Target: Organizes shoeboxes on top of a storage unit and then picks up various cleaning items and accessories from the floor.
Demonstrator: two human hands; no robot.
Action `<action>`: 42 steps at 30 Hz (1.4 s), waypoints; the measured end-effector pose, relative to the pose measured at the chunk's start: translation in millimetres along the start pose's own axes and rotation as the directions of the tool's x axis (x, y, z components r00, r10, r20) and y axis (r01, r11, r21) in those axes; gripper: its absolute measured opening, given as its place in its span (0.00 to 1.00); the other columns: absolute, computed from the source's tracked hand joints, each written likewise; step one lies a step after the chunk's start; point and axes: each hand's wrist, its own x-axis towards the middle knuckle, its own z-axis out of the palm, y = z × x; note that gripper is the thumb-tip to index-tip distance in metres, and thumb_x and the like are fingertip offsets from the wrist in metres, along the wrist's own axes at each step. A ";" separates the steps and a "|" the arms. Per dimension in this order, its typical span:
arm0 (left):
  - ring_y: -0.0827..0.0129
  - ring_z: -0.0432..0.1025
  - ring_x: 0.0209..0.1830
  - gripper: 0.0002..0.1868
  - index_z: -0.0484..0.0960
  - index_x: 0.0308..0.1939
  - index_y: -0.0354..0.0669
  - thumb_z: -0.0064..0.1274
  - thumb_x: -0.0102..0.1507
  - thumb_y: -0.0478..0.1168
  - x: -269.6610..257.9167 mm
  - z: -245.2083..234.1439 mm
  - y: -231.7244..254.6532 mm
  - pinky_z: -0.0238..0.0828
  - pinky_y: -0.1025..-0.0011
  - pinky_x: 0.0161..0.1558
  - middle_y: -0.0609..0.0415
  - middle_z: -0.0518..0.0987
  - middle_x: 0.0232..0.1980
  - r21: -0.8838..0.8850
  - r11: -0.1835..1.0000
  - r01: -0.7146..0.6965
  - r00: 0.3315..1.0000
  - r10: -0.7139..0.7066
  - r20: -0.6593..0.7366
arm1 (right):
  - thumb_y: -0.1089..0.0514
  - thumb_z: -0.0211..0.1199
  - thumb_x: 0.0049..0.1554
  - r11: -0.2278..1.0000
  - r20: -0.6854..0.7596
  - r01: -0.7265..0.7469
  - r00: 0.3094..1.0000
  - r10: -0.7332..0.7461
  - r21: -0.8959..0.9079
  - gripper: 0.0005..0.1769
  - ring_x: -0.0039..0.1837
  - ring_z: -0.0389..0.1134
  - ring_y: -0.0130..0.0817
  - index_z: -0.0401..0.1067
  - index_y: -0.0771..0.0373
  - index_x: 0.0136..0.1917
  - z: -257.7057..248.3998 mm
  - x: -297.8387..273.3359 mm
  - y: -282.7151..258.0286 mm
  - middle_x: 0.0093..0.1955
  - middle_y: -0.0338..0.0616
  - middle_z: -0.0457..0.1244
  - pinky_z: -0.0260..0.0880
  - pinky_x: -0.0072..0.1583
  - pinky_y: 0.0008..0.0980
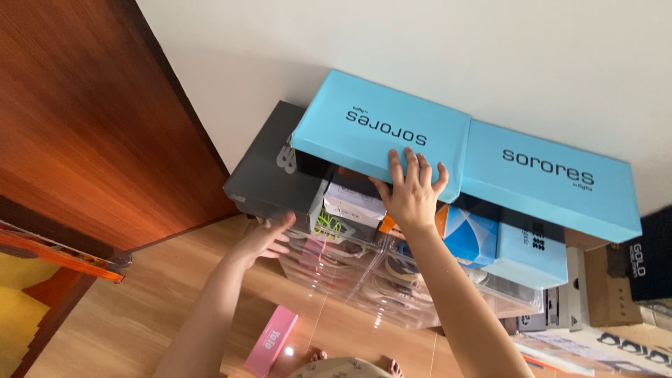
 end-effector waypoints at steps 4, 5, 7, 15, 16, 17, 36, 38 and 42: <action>0.41 0.71 0.65 0.72 0.29 0.79 0.44 0.64 0.51 0.69 11.0 -18.1 -37.6 0.69 0.43 0.62 0.32 0.61 0.73 0.047 0.957 -0.285 0.918 0.287 -0.274 | 0.37 0.65 0.62 0.994 0.046 0.002 0.999 -0.007 0.106 0.36 0.75 0.59 0.48 0.64 0.53 0.76 -12.7 -13.0 13.0 0.75 0.48 0.58 0.47 0.76 0.66; 0.40 0.68 0.68 0.74 0.24 0.79 0.47 0.65 0.51 0.68 9.2 -23.0 -32.1 0.68 0.41 0.63 0.33 0.58 0.75 -0.112 0.923 -0.367 0.873 0.301 -0.383 | 0.39 0.66 0.60 0.995 0.061 0.018 0.998 -0.025 0.101 0.36 0.76 0.56 0.49 0.62 0.51 0.77 -17.3 -16.3 17.3 0.76 0.49 0.56 0.46 0.75 0.66; 0.39 0.65 0.71 0.77 0.19 0.78 0.50 0.67 0.50 0.66 1.3 -23.7 -5.8 0.66 0.40 0.63 0.34 0.55 0.77 -0.256 0.857 -0.447 0.828 0.289 -0.481 | 0.42 0.66 0.58 0.995 0.081 0.027 0.996 -0.034 0.091 0.38 0.77 0.54 0.51 0.59 0.48 0.77 -20.2 -24.3 26.1 0.77 0.49 0.54 0.44 0.75 0.66; 0.42 0.54 0.78 0.57 0.38 0.79 0.54 0.61 0.55 0.48 20.9 -6.0 13.2 0.61 0.29 0.60 0.44 0.54 0.80 -0.512 0.736 -0.443 0.825 0.111 -0.555 | 0.47 0.65 0.61 0.971 0.124 0.076 0.987 -0.106 0.226 0.40 0.81 0.51 0.48 0.53 0.47 0.81 -6.5 -38.5 46.7 0.82 0.47 0.50 0.46 0.77 0.56; 0.42 0.54 0.78 0.57 0.38 0.79 0.54 0.61 0.55 0.48 22.0 -4.0 22.0 0.61 0.29 0.60 0.44 0.54 0.80 -0.510 0.734 -0.447 0.824 0.117 -0.554 | 0.47 0.65 0.61 0.972 0.119 0.075 0.987 -0.104 0.224 0.40 0.81 0.51 0.48 0.53 0.47 0.81 -5.0 -38.4 47.9 0.82 0.47 0.50 0.46 0.77 0.56; 0.42 0.54 0.77 0.56 0.37 0.79 0.55 0.59 0.56 0.49 21.5 -2.1 29.3 0.63 0.30 0.60 0.42 0.53 0.79 -0.485 0.774 -0.407 0.821 0.077 -0.566 | 0.46 0.65 0.61 0.972 0.112 0.087 0.987 -0.114 0.218 0.40 0.81 0.50 0.47 0.53 0.47 0.81 -4.4 -39.3 48.3 0.82 0.46 0.50 0.47 0.76 0.55; 0.34 0.20 0.84 0.65 0.20 0.77 0.23 0.21 0.64 0.80 56.5 86.4 -31.8 0.23 0.43 0.82 0.22 0.25 0.82 0.430 0.846 -0.315 0.642 0.523 -0.560 | 0.43 0.71 0.55 0.978 0.057 0.097 0.992 -0.109 0.187 0.45 0.79 0.52 0.47 0.55 0.50 0.79 -0.7 -37.1 39.6 0.80 0.45 0.51 0.47 0.75 0.55; 0.33 0.20 0.83 0.65 0.20 0.76 0.22 0.24 0.65 0.79 58.3 72.3 -36.6 0.23 0.43 0.81 0.20 0.25 0.81 0.451 0.834 -0.318 0.662 0.536 -0.524 | 0.42 0.71 0.54 0.979 0.059 0.092 0.993 -0.105 0.182 0.45 0.79 0.52 0.47 0.55 0.49 0.79 -0.5 -35.7 38.5 0.80 0.45 0.51 0.47 0.75 0.55; 0.34 0.29 0.81 0.69 0.22 0.77 0.31 0.42 0.56 0.76 -15.5 64.3 7.2 0.32 0.43 0.76 0.22 0.30 0.80 0.186 0.944 -0.271 0.836 0.327 -0.441 | 0.43 0.72 0.53 0.982 0.111 0.089 0.988 -0.108 0.163 0.48 0.79 0.51 0.47 0.54 0.51 0.80 -5.7 -37.3 40.3 0.81 0.47 0.50 0.47 0.75 0.56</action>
